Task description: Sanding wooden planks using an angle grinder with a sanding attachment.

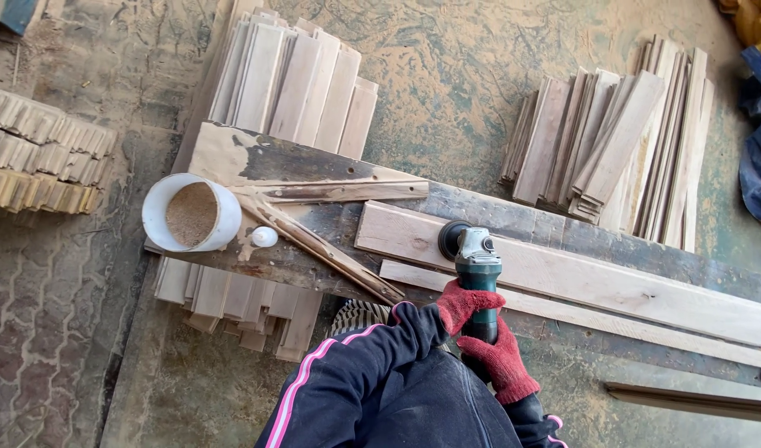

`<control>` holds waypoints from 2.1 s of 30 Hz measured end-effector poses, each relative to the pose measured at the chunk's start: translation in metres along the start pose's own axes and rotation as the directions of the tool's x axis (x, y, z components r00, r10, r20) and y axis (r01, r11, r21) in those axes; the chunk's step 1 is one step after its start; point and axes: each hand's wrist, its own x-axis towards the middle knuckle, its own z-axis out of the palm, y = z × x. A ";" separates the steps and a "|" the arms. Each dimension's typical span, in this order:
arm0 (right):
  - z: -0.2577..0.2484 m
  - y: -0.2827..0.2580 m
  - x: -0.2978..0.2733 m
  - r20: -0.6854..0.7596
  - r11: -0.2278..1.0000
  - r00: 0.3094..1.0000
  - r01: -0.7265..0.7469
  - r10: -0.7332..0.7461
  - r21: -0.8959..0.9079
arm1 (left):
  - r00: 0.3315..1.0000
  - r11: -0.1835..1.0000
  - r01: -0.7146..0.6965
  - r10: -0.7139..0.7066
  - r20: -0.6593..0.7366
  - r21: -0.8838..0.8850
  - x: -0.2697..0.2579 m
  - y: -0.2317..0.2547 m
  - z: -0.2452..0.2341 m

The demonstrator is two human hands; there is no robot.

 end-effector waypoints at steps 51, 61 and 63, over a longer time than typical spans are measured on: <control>0.111 -0.058 -0.019 0.305 0.968 0.952 0.082 -0.006 -0.238 | 0.979 0.933 -0.190 0.155 -0.135 -0.307 -0.086 0.048 -0.109; 0.094 -0.062 -0.007 0.200 0.972 0.980 0.029 0.019 -0.234 | 0.987 0.920 -0.158 0.155 -0.037 -0.359 -0.061 0.056 -0.091; 0.096 -0.065 -0.004 0.246 0.969 0.969 0.067 -0.006 -0.238 | 0.985 0.902 -0.172 0.168 -0.045 -0.396 -0.060 0.052 -0.095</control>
